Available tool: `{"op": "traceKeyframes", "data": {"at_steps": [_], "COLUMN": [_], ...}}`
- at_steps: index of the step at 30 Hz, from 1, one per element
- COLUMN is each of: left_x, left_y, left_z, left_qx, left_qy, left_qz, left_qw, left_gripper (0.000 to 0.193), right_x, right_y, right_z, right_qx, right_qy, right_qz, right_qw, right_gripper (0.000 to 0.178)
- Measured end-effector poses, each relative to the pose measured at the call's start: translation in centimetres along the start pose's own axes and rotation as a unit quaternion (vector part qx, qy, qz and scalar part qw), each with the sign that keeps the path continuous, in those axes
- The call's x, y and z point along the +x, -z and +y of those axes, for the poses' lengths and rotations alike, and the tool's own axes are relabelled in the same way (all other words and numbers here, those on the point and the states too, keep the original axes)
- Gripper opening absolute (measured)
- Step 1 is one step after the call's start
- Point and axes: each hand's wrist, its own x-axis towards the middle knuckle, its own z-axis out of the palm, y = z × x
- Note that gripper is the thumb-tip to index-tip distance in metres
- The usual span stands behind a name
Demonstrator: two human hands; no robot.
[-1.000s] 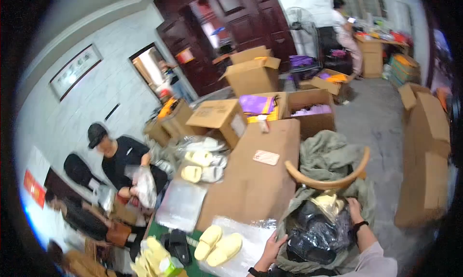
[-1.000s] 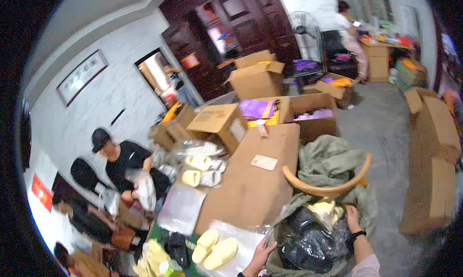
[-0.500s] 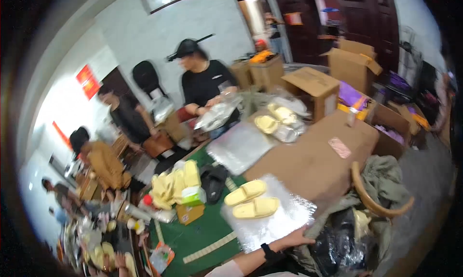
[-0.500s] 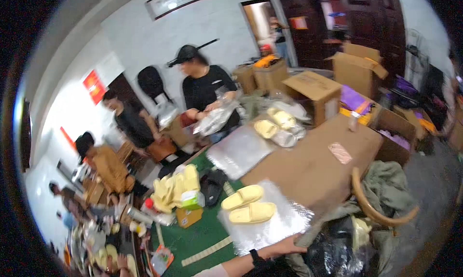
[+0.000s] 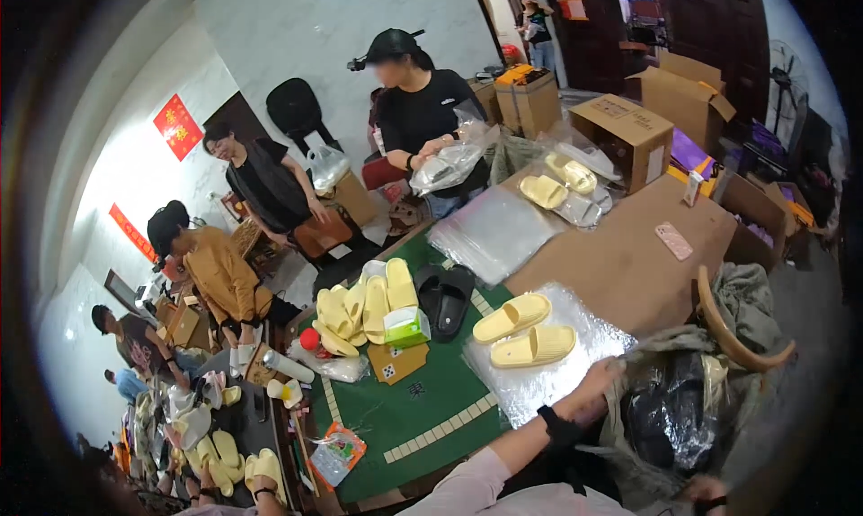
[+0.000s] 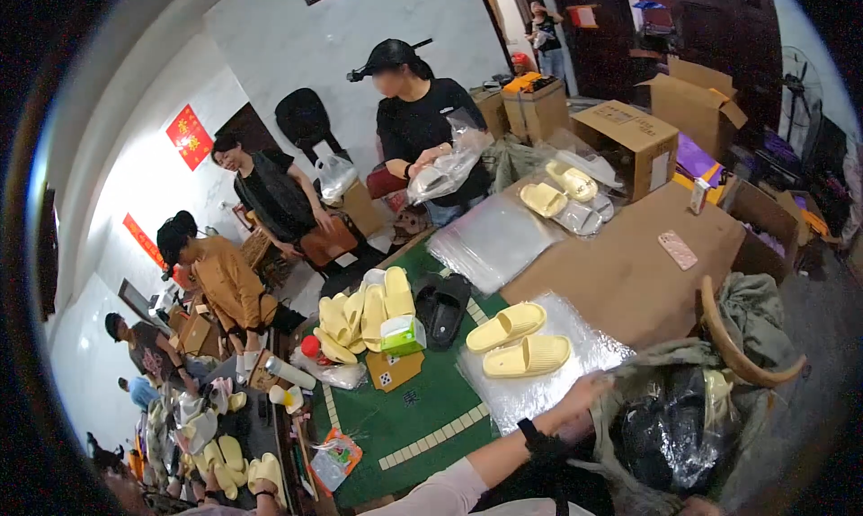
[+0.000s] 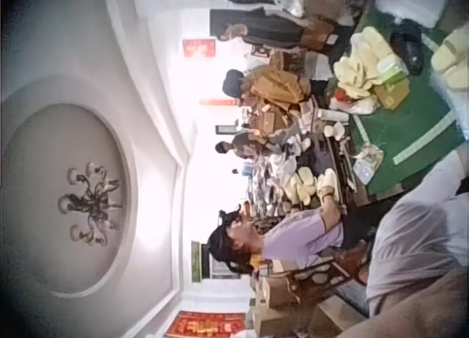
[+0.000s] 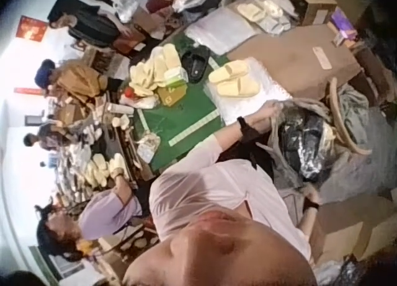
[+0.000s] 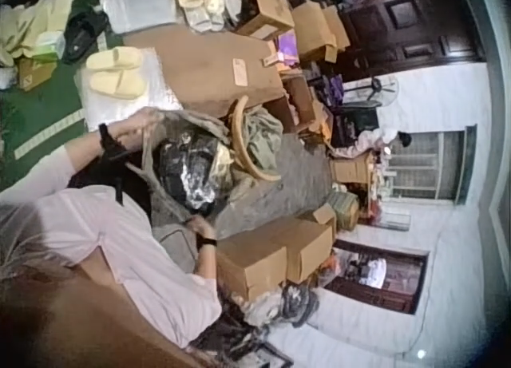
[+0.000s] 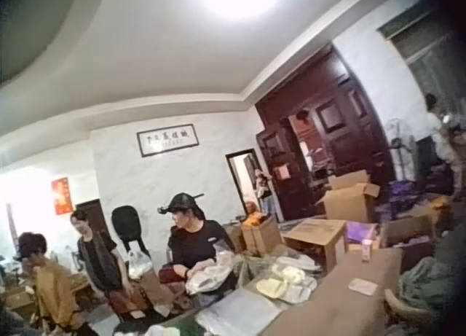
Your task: The recorder is seen sorting, pairing, and packing yellow and black foam footwear into plastic bags and larger containers.
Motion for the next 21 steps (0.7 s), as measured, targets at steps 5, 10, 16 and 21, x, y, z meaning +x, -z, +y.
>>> {"op": "traceKeyframes", "data": {"at_steps": [5, 10, 16, 21], "left_x": [-0.4, -4.8, -9.3, -12.2], "left_y": [1.1, -1.1, -1.8, 0.9], "left_z": [1.5, -1.0, -6.4, -11.3], "left_qx": [-0.051, -0.029, 0.081, 0.007], "left_qy": [0.013, -0.075, -0.120, -0.085], "left_qz": [0.000, -0.133, -0.189, -0.082], "left_qw": [0.999, 0.988, 0.971, 0.993], "left_gripper": [0.031, 0.065, 0.079, 0.074], "right_x": [-3.2, -7.9, -14.9, -17.5], "right_y": [-6.9, -7.1, -8.6, -10.6], "right_z": [6.7, -5.9, -24.3, -33.8], "right_qx": [0.097, -0.096, 0.237, 0.095], "right_qy": [-0.010, 0.001, 0.354, 0.572], "right_qz": [0.112, 0.450, 0.088, -0.429], "right_qw": [0.989, 0.888, 0.900, 0.693], "right_gripper": [0.041, 0.017, 0.035, 0.044]}}
